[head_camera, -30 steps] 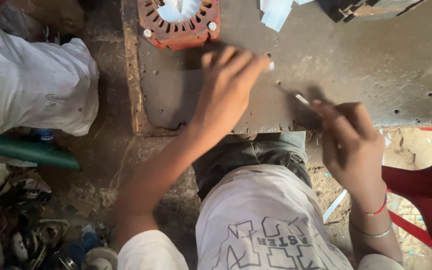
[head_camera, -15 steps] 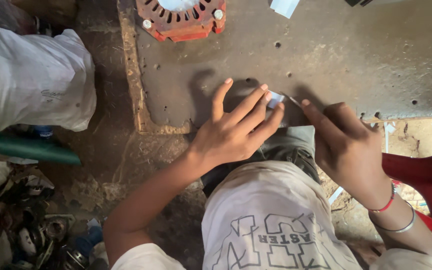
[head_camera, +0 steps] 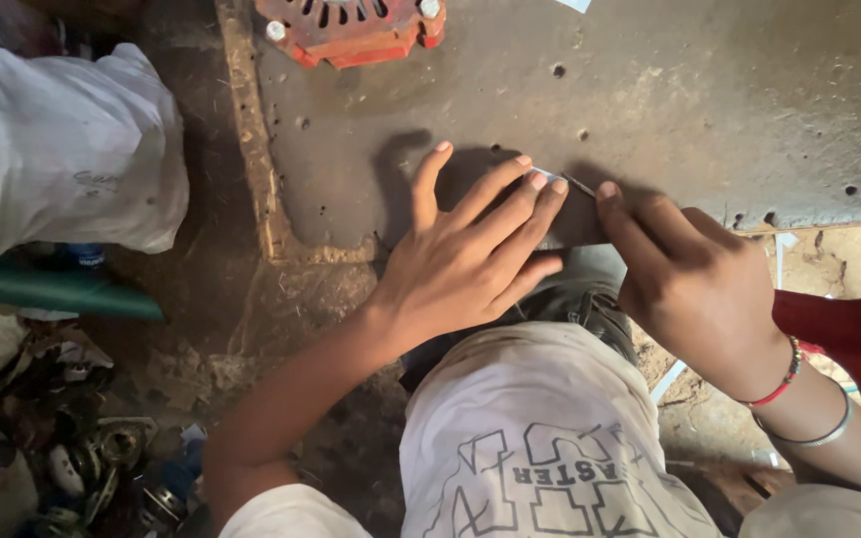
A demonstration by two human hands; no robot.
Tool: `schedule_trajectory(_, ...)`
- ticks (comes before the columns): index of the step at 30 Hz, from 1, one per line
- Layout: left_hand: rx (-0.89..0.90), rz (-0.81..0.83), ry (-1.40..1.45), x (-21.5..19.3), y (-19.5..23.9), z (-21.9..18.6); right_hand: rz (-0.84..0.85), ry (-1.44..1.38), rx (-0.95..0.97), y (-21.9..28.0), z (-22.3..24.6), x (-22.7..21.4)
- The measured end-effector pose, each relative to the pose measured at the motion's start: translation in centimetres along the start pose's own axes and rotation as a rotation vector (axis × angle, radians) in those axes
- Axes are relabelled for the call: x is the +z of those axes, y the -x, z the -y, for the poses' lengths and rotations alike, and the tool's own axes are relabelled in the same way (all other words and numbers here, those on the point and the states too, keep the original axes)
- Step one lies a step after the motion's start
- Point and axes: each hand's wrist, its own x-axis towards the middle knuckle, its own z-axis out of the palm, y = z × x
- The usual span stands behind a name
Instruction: The person inserts small white squares of insulation into the narrow slots of a motor stator using a thin metal tool. They pick up the insulation pieces one by one from the workbench and push them into place along the copper coils.
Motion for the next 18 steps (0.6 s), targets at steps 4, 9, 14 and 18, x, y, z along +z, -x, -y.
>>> schedule_trajectory(4, 0.091, -0.082, -0.032, 0.6, 0.5, -0.1, 0.012, 0.089, 0.025, 0.9, 0.6, 0.0)
schedule_trajectory(9, -0.204, -0.113, 0.038, 1.2, -1.7, -0.9, 0.039, -0.028, 0.077, 1.6, 0.5, 0.0)
schedule_trajectory(14, -0.139, -0.076, 0.082, -0.2, -2.0, -1.4, 0.018, -0.203, 0.130, 1.3, -0.9, -0.3)
schedule_trajectory(18, -0.082, -0.066, 0.006, 0.1, -1.0, -1.2, 0.098, -0.140, -0.074, 1.0, -2.2, 0.0)
